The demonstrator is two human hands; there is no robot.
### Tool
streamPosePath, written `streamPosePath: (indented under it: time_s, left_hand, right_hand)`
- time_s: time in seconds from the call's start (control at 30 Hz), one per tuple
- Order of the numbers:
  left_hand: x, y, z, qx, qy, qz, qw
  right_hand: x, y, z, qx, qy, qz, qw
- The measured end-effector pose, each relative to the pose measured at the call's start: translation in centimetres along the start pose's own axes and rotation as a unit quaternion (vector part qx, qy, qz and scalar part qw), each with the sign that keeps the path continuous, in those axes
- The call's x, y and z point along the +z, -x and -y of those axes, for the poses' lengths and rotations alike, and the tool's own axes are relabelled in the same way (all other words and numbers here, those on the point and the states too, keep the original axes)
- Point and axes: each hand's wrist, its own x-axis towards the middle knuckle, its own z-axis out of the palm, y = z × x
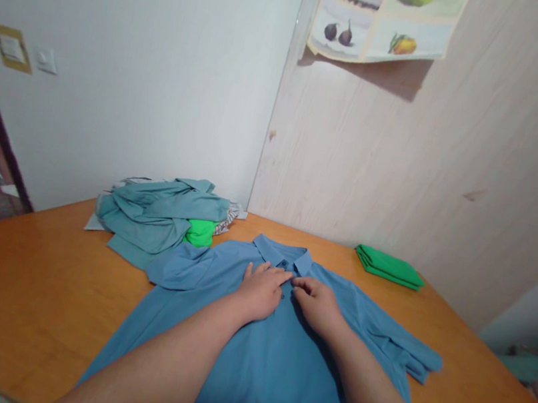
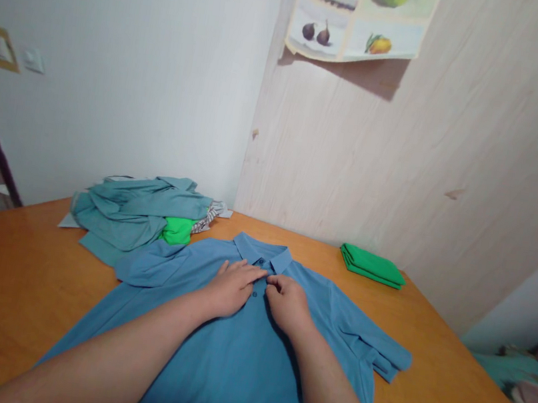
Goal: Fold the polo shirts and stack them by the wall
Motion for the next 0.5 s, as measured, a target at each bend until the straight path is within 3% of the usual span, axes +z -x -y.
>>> streamPosePath:
  time_s: [0.23, 0.5]
  left_hand:
    - [-0.2, -0.4, 0.3, -0.002, -0.049, -0.047, 0.998]
    - [-0.2, -0.5, 0.4, -0.001, -0.085, -0.052, 0.995]
  right_hand:
    - [0.1, 0.0, 0.5, 0.035, 0.105, 0.025, 0.994]
    - [-0.1, 0.0, 1.5, 0.053, 0.161, 0.050, 0.984]
